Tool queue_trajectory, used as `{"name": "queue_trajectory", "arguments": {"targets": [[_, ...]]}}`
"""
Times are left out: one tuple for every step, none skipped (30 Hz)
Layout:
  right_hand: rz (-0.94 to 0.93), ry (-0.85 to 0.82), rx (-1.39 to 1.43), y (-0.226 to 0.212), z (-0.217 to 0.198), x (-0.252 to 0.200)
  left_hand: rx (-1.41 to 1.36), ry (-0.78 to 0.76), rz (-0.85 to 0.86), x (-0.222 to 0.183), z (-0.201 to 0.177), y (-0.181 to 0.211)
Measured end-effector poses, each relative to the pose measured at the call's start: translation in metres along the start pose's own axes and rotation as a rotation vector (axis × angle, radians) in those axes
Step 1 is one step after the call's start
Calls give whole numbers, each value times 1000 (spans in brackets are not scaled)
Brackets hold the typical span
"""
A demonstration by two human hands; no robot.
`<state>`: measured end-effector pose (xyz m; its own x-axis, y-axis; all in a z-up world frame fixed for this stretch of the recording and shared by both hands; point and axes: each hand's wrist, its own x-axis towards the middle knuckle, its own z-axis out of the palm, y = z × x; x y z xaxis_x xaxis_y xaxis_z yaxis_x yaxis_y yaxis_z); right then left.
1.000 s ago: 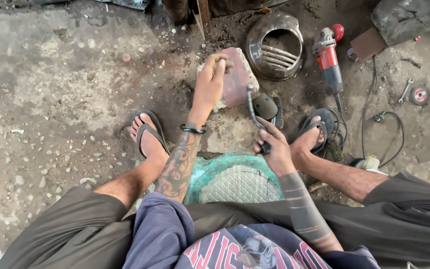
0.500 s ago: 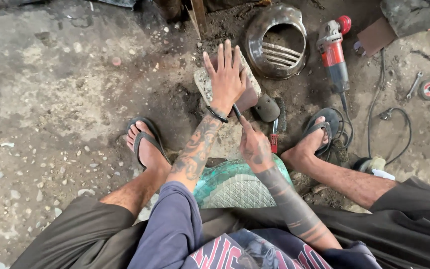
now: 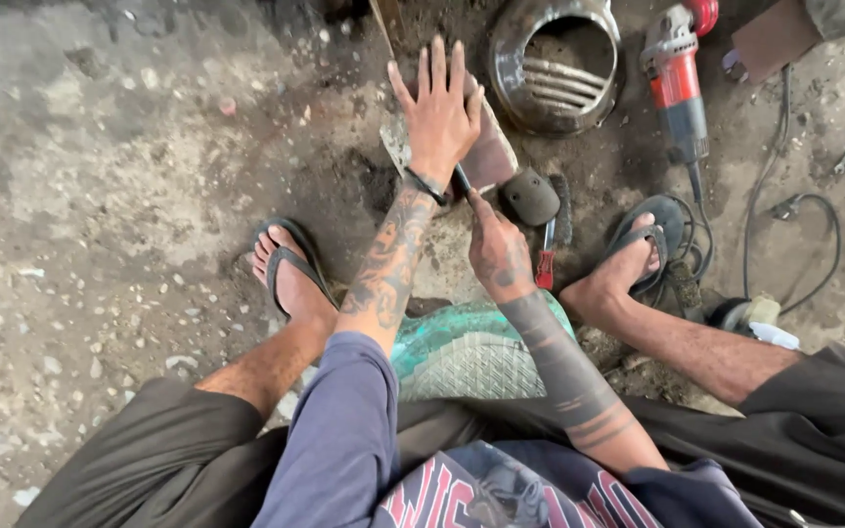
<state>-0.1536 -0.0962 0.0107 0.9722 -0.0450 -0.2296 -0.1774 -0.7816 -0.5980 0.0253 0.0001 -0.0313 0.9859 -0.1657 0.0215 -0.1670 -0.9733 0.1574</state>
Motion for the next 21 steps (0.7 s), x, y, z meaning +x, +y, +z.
{"name": "queue_trajectory", "arguments": {"targets": [[-6,-16,29,-3,-4,1,4,33,-2,4,10,-2],[-1,-45,54,-4,-9,-6,2,49,-8,-2,22,-1],[2,-46,58,-3,-5,-13,4,46,-6,-9,22,-1],[-30,-18,51,-1,-3,-13,34,27,7,-9,19,0],[-62,11,45,1,-1,-14,63,7,19,-9,17,0],[-66,14,44,3,2,-17,64,12,18,-13,13,2],[-19,-8,-14,6,4,-21,74,-22,28,-17,10,3],[30,-36,-68,9,9,-27,86,-62,36,-25,7,3],[27,-39,-65,12,12,-30,89,-64,33,-29,6,3],[30,-54,-90,14,14,-32,91,-56,37,-32,4,3],[33,-68,-115,16,16,-34,94,-48,42,-36,2,3],[28,-58,-115,15,15,-34,95,-37,44,-35,5,3],[38,-71,-106,14,13,-33,90,-15,44,-34,8,2],[53,-86,-99,14,12,-35,84,3,46,-35,12,3],[52,-77,-99,14,10,-35,84,10,50,-34,16,2],[24,-54,-116,14,8,-34,66,32,50,-32,19,1],[-4,-31,-134,14,5,-33,48,53,50,-29,23,0],[-5,-19,-135,14,3,-33,47,64,57,-26,12,3],[-24,-5,-122,15,1,-31,9,68,48,-23,1,6],[-39,2,-110,15,0,-32,-30,64,38,-22,-8,8],[-36,8,-111,15,1,-27,-32,67,44,-17,-15,12]]}}
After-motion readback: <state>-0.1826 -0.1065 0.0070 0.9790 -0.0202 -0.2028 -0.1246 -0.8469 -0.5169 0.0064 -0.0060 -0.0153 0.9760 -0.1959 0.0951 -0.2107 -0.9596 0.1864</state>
